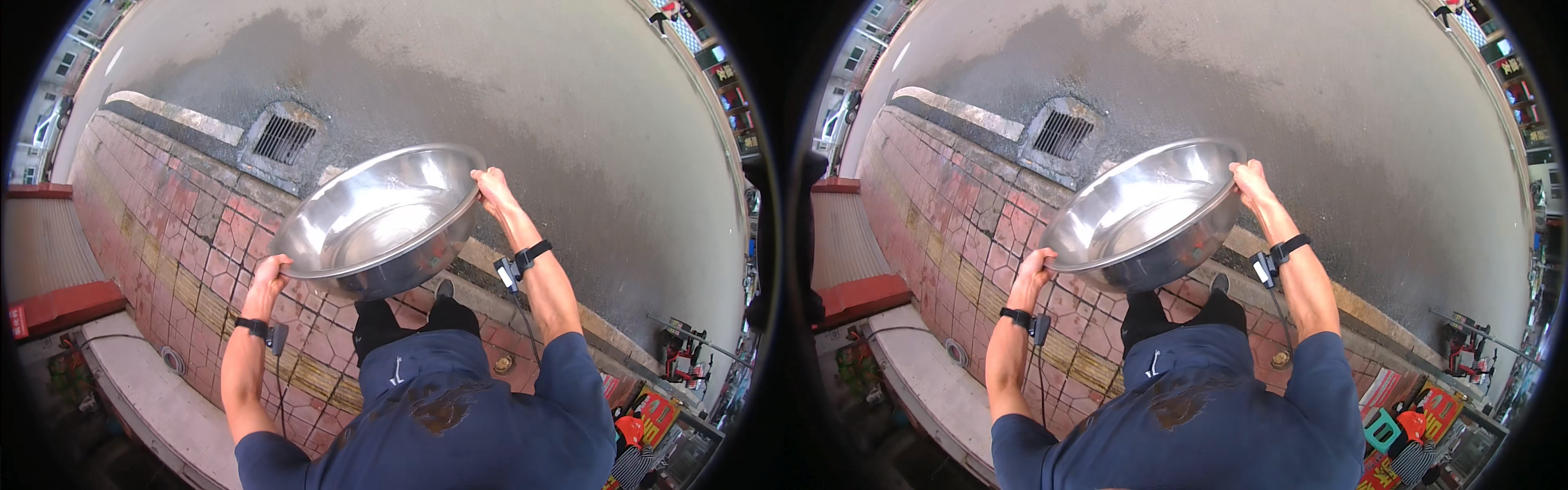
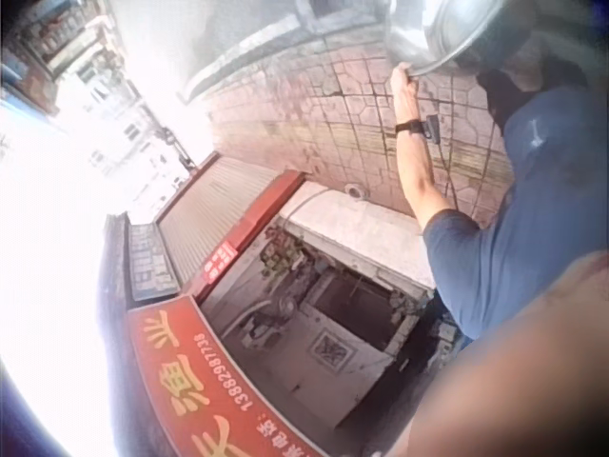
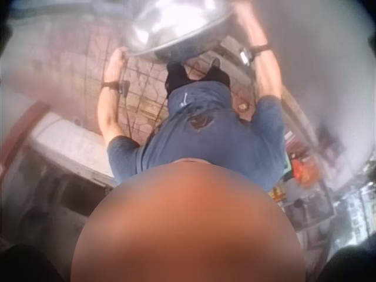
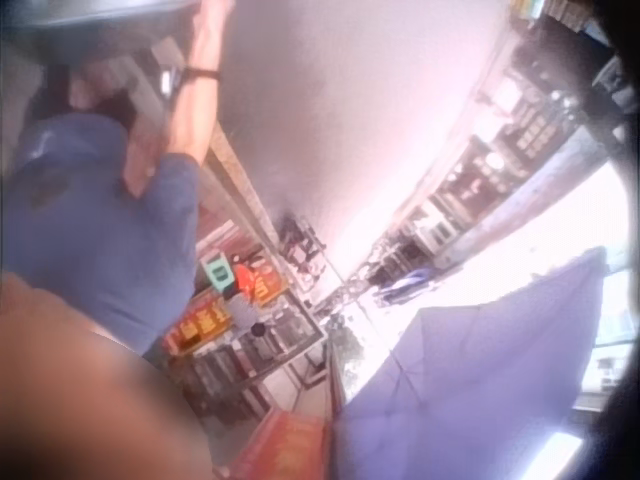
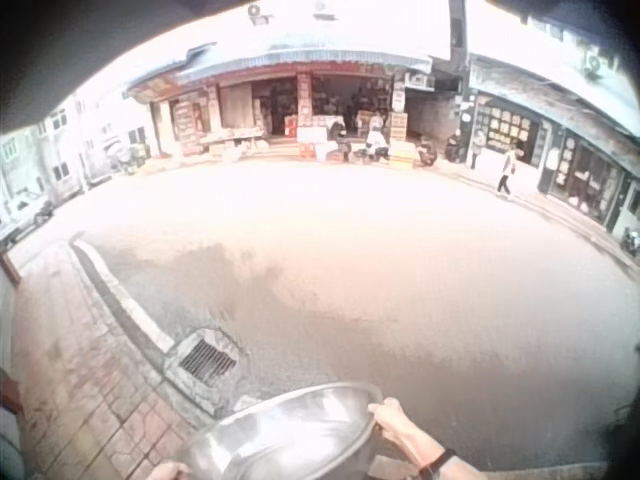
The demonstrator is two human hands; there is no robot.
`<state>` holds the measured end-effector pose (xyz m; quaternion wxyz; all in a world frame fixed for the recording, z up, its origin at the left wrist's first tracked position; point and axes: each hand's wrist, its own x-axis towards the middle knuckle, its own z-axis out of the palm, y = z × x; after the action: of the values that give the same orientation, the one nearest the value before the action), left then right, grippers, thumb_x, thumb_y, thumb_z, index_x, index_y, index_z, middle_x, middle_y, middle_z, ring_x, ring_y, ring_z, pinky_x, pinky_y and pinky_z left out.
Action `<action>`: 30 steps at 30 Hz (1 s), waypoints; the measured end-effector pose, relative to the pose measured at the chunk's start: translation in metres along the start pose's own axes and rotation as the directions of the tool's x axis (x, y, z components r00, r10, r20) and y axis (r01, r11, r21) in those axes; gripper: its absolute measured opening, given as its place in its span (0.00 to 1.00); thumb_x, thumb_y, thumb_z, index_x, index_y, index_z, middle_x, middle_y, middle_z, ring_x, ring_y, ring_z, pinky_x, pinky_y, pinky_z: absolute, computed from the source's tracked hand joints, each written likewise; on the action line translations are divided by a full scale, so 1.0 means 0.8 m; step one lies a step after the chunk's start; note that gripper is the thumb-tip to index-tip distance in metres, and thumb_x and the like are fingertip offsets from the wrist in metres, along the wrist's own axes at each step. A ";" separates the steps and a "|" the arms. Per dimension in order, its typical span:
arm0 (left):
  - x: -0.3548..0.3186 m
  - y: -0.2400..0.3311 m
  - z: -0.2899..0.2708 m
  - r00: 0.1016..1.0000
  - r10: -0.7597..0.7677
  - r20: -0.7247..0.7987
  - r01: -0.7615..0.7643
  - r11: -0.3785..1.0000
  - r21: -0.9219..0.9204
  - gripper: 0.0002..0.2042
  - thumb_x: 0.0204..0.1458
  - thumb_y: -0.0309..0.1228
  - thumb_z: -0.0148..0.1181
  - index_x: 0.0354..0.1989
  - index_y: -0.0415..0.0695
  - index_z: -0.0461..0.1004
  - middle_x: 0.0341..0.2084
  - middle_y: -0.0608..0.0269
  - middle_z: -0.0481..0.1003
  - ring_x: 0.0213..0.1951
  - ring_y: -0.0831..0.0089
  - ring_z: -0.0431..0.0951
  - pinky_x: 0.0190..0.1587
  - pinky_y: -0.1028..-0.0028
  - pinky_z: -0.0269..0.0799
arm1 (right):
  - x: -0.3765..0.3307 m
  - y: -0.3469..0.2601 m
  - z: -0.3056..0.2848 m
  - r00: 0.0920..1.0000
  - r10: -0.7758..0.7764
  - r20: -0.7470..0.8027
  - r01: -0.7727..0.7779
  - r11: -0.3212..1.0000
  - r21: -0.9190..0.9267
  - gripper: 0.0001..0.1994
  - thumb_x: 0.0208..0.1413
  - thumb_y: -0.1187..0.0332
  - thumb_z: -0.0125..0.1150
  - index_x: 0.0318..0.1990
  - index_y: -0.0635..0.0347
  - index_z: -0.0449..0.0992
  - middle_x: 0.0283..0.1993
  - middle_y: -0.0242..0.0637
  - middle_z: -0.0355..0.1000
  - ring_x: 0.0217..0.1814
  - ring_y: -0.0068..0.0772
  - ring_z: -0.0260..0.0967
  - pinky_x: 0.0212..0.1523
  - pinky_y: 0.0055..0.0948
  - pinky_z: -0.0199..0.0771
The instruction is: The person washes a white pedestal fan by submerging its head in a large metal basin of water, scrubbing the surface with hands, then rinses the basin and refills it with fresh water from a tap.
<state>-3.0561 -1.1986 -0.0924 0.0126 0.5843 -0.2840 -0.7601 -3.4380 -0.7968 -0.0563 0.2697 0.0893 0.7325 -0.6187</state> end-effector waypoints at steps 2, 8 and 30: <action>0.048 0.041 -0.004 0.996 0.085 0.007 -0.085 0.990 0.114 0.12 0.43 0.14 0.58 0.21 0.48 0.66 0.15 0.75 0.62 0.16 0.79 0.62 0.20 0.77 0.60 | 0.018 -0.036 0.053 0.999 -0.028 -0.017 0.028 1.000 0.000 0.08 0.60 0.72 0.57 0.37 0.66 0.65 0.25 0.30 0.62 0.19 0.20 0.58 0.17 0.27 0.60; 0.100 0.164 -0.043 0.905 0.424 -0.038 -0.391 0.862 0.323 0.21 0.44 0.17 0.57 0.50 0.30 0.67 0.40 0.47 0.77 0.37 0.64 0.79 0.38 0.67 0.78 | 0.039 -0.137 0.198 0.968 -0.223 0.118 0.217 0.974 0.062 0.17 0.62 0.69 0.58 0.51 0.70 0.62 0.34 0.39 0.68 0.23 0.23 0.65 0.19 0.25 0.66; 0.221 0.090 0.009 0.900 0.388 0.196 -0.421 0.891 0.169 0.27 0.43 0.14 0.59 0.57 0.35 0.66 0.48 0.51 0.75 0.48 0.59 0.76 0.51 0.63 0.74 | -0.032 -0.222 0.207 0.888 -0.457 0.057 0.449 0.831 -0.329 0.19 0.60 0.71 0.56 0.56 0.72 0.64 0.50 0.45 0.71 0.52 0.33 0.71 0.52 0.34 0.75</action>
<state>-3.1410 -1.3182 -0.2146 0.0877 0.4485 -0.4776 -0.7504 -3.4520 -0.9882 0.0939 0.1178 -0.1263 0.8297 -0.5308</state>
